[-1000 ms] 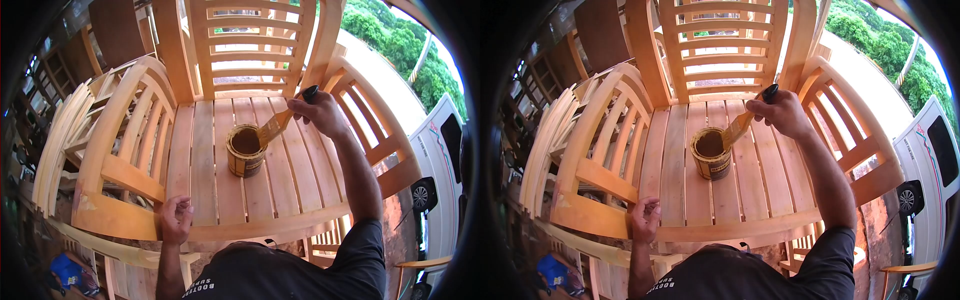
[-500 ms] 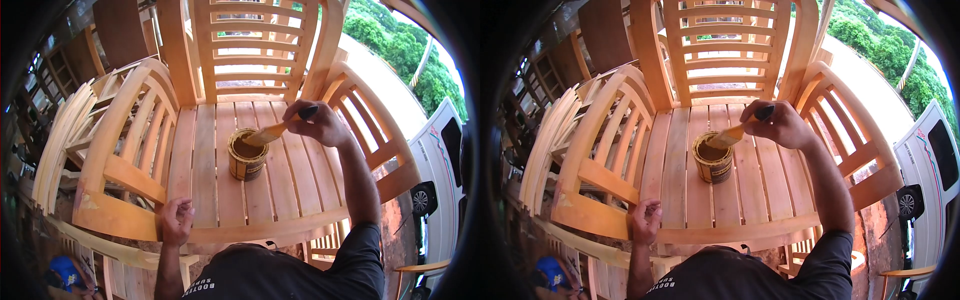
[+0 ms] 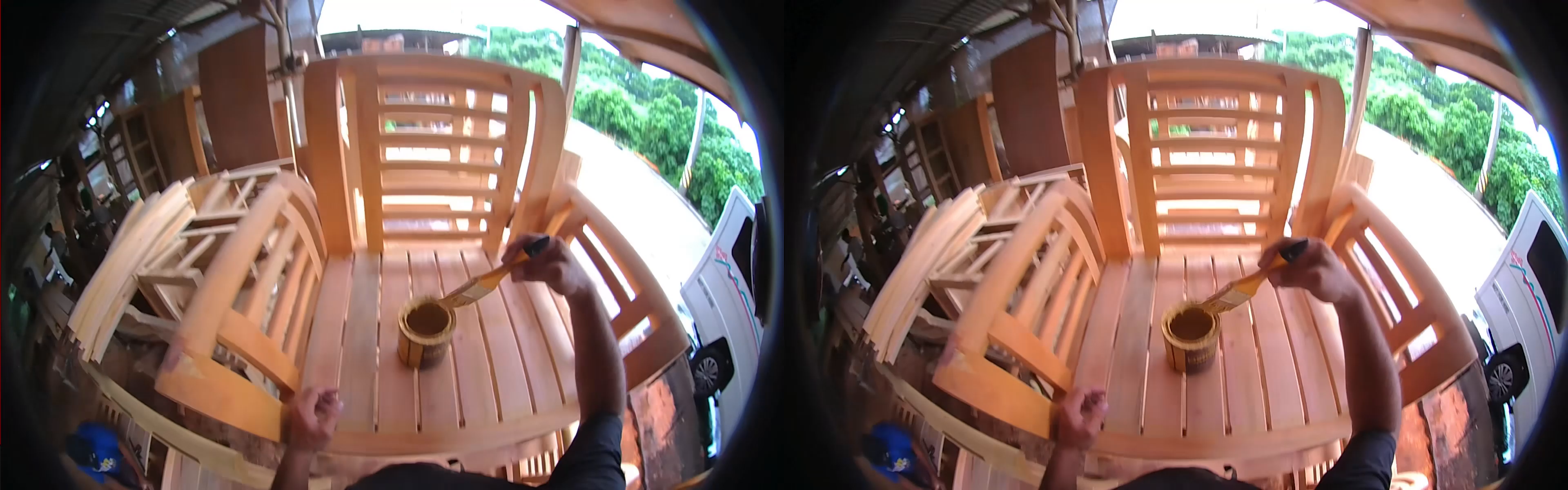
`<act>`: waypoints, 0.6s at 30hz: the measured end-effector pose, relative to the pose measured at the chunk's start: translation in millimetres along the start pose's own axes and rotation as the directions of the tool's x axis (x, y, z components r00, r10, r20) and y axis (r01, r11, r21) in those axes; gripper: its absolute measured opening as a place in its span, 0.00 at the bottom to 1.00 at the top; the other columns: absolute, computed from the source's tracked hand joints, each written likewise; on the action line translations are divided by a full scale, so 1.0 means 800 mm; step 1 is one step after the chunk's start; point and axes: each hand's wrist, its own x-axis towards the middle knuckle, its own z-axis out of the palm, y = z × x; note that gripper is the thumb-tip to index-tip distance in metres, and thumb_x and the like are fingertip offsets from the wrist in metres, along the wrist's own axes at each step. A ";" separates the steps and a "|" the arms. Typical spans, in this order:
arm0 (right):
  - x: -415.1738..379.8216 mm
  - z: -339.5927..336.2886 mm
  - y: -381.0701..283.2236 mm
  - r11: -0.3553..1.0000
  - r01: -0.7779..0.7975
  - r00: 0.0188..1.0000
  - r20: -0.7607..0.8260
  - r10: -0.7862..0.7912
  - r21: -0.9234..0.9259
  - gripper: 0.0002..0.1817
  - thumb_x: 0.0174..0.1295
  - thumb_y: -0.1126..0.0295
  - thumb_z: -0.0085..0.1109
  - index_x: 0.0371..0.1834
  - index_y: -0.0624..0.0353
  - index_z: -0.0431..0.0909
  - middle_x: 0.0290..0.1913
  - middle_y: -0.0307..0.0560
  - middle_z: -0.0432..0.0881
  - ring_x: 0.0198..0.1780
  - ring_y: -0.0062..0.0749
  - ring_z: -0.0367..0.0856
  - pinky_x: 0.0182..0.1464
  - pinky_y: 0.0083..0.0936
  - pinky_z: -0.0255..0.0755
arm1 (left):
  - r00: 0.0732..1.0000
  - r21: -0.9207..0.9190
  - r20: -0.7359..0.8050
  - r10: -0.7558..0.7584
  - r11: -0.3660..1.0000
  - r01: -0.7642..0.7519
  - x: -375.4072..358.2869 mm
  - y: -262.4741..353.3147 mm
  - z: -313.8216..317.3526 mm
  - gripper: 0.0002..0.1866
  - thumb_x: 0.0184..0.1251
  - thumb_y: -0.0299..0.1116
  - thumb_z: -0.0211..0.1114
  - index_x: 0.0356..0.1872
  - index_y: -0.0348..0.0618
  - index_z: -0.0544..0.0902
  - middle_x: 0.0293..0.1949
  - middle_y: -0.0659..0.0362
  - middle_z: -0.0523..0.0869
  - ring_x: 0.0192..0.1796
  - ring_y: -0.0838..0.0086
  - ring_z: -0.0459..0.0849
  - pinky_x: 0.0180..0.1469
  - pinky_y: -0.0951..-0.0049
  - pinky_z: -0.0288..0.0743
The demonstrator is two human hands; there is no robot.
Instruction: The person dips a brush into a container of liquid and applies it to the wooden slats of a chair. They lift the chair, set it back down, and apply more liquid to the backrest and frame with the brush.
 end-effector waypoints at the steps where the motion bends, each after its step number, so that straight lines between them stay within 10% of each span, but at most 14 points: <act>1: 0.001 -0.002 0.011 0.988 -0.034 0.998 -0.045 0.041 0.152 0.09 0.63 0.79 0.69 0.47 0.63 0.85 0.34 0.42 0.86 0.37 0.27 0.86 0.43 0.26 0.79 | 1.000 0.000 -0.001 0.003 1.000 -0.003 -0.002 -0.003 0.000 0.14 0.64 0.31 0.72 0.48 0.35 0.86 0.36 0.53 0.87 0.37 0.70 0.88 0.41 0.69 0.83; 5: 0.027 -0.008 0.057 0.888 0.088 0.988 -0.156 -0.019 0.452 0.10 0.72 0.77 0.62 0.53 0.64 0.82 0.33 0.49 0.87 0.33 0.36 0.90 0.36 0.30 0.85 | 0.998 0.000 0.056 -0.002 1.000 0.002 -0.003 -0.021 -0.001 0.13 0.68 0.34 0.72 0.48 0.38 0.87 0.39 0.57 0.87 0.39 0.75 0.86 0.45 0.72 0.81; 8: 0.047 -0.014 0.062 0.825 0.124 0.980 -0.197 -0.016 0.552 0.12 0.73 0.76 0.59 0.58 0.63 0.78 0.37 0.55 0.89 0.38 0.43 0.92 0.40 0.37 0.89 | 0.985 0.144 0.051 0.164 0.975 -0.170 0.002 -0.035 0.001 0.13 0.71 0.31 0.68 0.53 0.39 0.83 0.43 0.49 0.87 0.41 0.59 0.88 0.43 0.64 0.83; 18: 0.137 -0.030 -0.030 0.845 0.334 0.909 -0.378 -0.173 0.418 0.10 0.72 0.70 0.61 0.54 0.58 0.77 0.43 0.52 0.85 0.42 0.39 0.90 0.44 0.36 0.88 | 0.993 -0.536 -0.005 -0.117 0.839 0.096 0.150 0.027 0.065 0.10 0.74 0.30 0.68 0.50 0.38 0.84 0.41 0.64 0.86 0.45 0.80 0.84 0.49 0.76 0.79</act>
